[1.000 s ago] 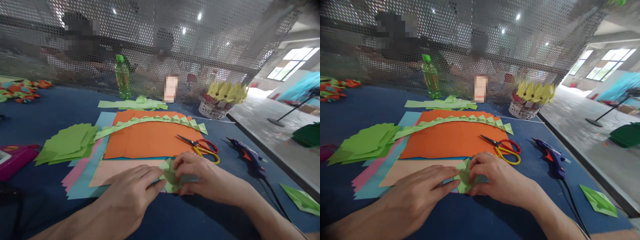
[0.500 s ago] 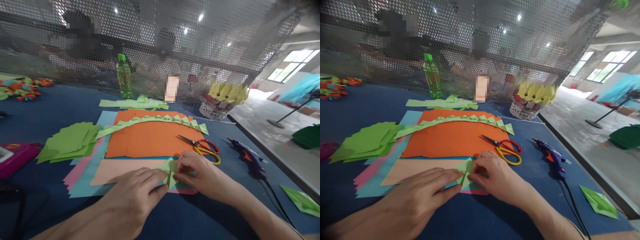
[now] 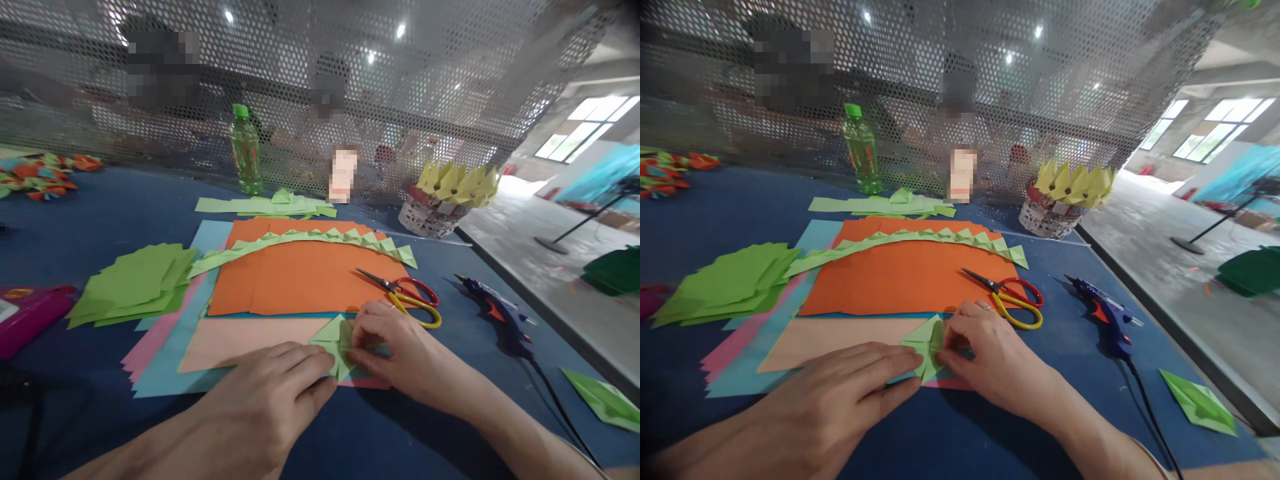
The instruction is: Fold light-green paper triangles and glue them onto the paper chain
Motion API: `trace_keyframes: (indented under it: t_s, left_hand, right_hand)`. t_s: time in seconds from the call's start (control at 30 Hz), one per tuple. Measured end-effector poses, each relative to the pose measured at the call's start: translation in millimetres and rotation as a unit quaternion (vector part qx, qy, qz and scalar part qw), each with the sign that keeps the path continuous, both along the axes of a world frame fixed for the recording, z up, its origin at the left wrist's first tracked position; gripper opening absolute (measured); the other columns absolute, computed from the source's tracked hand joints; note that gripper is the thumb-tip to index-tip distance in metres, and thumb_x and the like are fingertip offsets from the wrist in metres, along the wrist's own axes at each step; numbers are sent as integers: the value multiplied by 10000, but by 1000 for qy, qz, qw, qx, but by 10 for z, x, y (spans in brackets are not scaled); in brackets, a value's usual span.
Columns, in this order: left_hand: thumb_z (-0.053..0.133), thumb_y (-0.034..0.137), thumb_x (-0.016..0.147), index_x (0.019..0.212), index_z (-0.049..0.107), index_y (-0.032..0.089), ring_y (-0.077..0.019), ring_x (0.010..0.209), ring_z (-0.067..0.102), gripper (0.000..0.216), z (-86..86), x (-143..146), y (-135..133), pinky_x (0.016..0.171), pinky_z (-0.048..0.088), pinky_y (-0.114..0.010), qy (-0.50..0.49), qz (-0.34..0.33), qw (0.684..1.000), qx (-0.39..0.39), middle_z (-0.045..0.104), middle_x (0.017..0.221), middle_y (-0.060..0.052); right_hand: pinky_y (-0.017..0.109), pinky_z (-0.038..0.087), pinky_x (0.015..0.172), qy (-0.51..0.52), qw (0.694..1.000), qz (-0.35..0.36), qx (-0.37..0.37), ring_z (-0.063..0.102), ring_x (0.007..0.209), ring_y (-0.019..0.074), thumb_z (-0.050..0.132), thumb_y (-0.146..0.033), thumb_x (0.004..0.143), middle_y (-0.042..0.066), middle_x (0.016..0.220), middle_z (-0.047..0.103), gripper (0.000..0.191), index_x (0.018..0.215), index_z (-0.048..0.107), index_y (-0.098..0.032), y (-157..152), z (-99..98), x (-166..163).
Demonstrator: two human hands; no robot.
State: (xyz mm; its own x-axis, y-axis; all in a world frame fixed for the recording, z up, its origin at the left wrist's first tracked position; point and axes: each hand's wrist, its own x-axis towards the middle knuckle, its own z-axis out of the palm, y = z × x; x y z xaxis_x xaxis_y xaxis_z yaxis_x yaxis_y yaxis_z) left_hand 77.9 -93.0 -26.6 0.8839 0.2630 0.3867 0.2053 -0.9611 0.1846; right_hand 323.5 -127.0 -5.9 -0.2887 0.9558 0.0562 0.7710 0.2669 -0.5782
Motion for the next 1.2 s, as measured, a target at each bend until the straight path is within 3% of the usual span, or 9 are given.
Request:
trace_keyframes:
  t_s: [0.4, 0.63, 0.93, 1.2]
  left_hand:
    - [389, 9, 844, 1163, 668, 160, -193, 1075, 631, 450, 36, -23, 7, 986, 482, -307, -17, -6, 1000, -8, 701, 1202, -62]
    - [391, 8, 851, 1268, 625, 143, -185, 1068, 635, 497, 40, -24, 17, 1003, 479, -295, -21, 1, 1000, 17, 707, 1204, -54]
    - [451, 25, 805, 1327, 568, 233, -224, 1053, 605, 574, -28, 19, 3, 956, 489, -370, 68, 18, 997, -16, 653, 1169, -41]
    - [433, 74, 876, 1303, 567, 216, -221, 1068, 596, 469, 1, 33, 3, 977, 460, -372, 63, 15, 998, 4, 659, 1177, -43]
  right_hand:
    - [269, 413, 741, -4, 1000, 4, -1, 558, 851, 145, 683, -209, 925, -10, 885, 582, 160, 810, 572, -207, 0, 3, -1]
    - [270, 410, 750, -4, 1000, 3, -2, 546, 844, 142, 677, -159, 909, -11, 893, 574, 155, 816, 562, -205, -23, 15, -4]
    - [269, 393, 744, -7, 1000, 2, 0, 533, 856, 149, 688, -112, 879, -13, 879, 578, 178, 804, 555, -203, -10, 11, -27]
    - [271, 390, 746, -9, 1000, 1, -2, 529, 862, 149, 673, -103, 883, -13, 885, 573, 179, 806, 547, -204, -26, 6, -11]
